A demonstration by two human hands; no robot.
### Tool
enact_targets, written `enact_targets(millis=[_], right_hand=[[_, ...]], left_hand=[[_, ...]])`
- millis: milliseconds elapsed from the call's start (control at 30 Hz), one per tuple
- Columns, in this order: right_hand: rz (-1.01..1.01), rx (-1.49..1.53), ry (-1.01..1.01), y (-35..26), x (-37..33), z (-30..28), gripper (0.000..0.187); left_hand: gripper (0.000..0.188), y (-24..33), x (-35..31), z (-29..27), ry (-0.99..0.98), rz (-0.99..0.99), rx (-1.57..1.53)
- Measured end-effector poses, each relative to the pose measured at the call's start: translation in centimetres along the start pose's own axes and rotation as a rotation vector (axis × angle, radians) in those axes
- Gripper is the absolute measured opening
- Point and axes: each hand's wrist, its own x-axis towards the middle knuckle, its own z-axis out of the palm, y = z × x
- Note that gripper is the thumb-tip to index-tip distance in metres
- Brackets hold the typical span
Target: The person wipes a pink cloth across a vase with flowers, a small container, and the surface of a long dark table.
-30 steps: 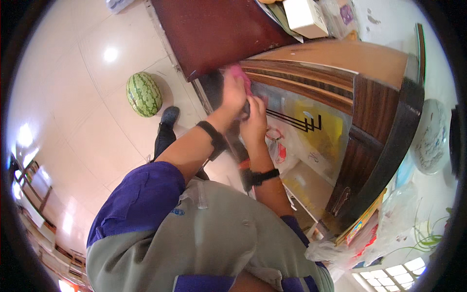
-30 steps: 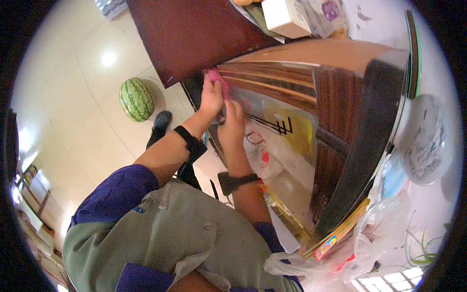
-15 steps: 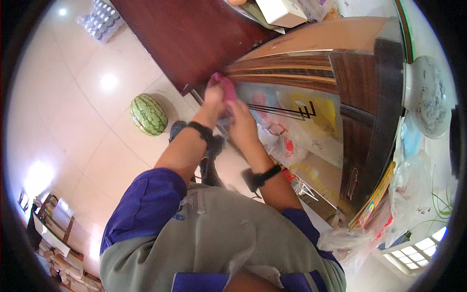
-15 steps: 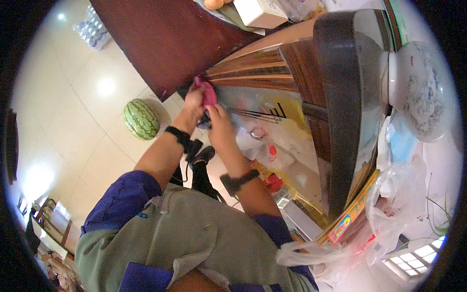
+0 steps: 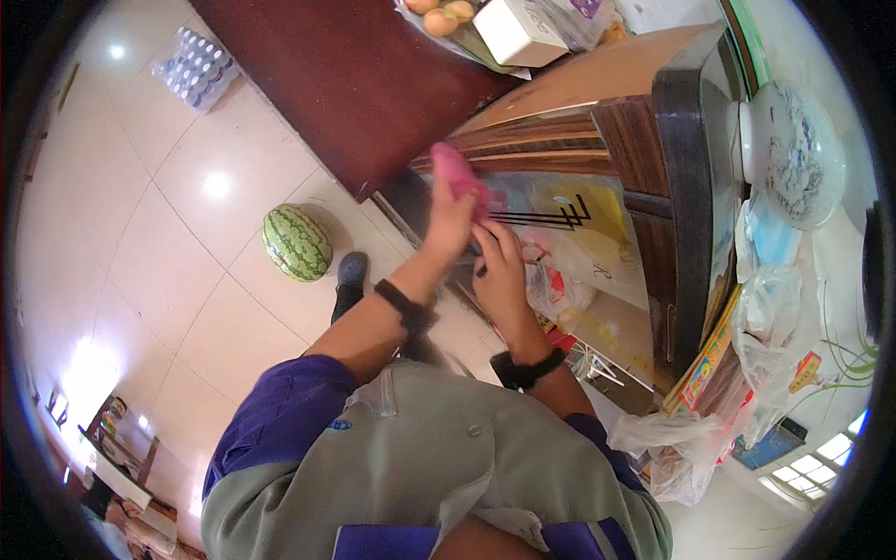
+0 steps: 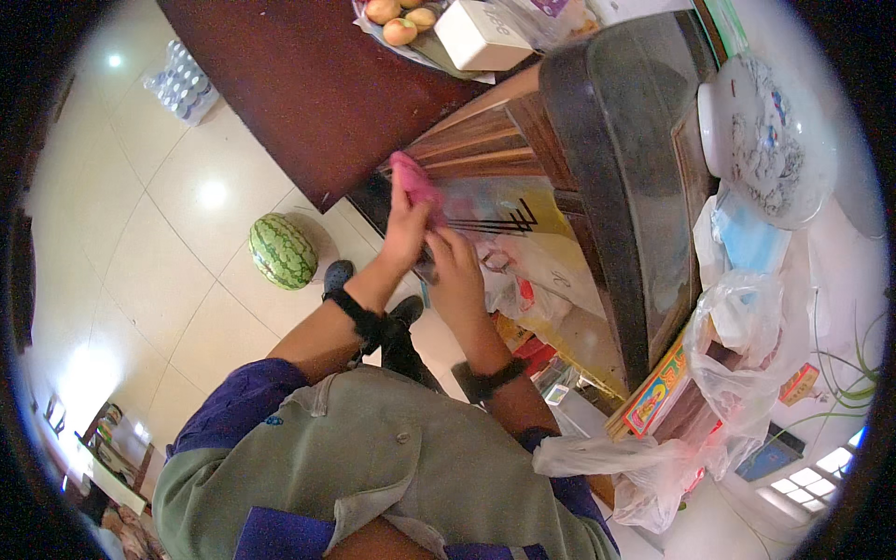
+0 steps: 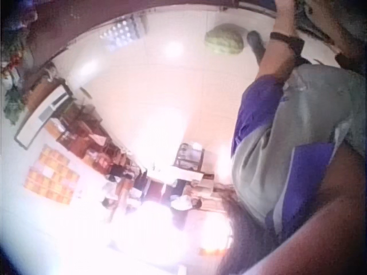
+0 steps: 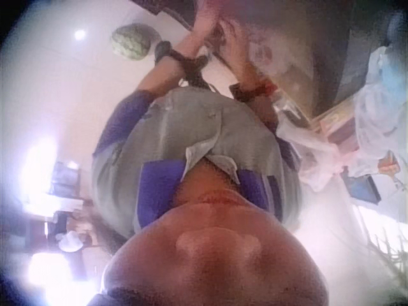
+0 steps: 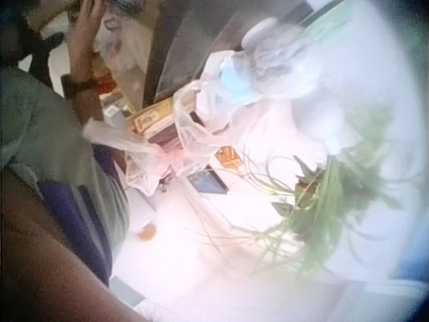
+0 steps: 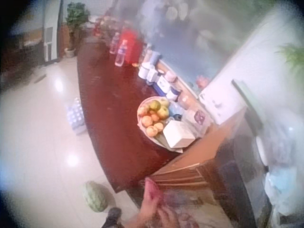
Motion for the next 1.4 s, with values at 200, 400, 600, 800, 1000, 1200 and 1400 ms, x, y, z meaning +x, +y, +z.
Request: enact_targets(millis=[200,400,600,800,1000,1200,1400], right_hand=[[0.079,-0.090,-0.090,4.2,2.8,4.9,0.050],[0.073,-0.057,-0.158,2.4,3.0,1.3,0.046],[0.049,-0.077,0.121,-0.5,-1.4,-4.5,0.051],[0.011,-0.119,0.221,-1.7,-3.5,-8.7,0.048],[-0.071,-0.187,0.368,-0.3,-5.2,-9.6,0.048],[0.034,-0.219,0.346,1.4,-8.5,-9.4,0.042],[0.007,-0.228,0.205,0.7,-7.9,-8.4,0.044]], left_hand=[[0.066,-4.6,3.3,-1.1,0.309,0.352,0.534],[0.046,-1.3,3.5,0.8,0.441,-0.168,-0.063],[0.051,5.7,-3.7,6.8,0.196,-0.012,0.195],[0.073,7.4,-7.5,9.6,-0.011,0.584,0.521],[0.073,8.6,-8.3,11.2,-0.074,0.659,0.599],[0.068,6.3,-9.3,11.1,-0.417,0.770,0.742],[0.048,7.5,-7.4,8.1,-0.648,0.760,0.935]])
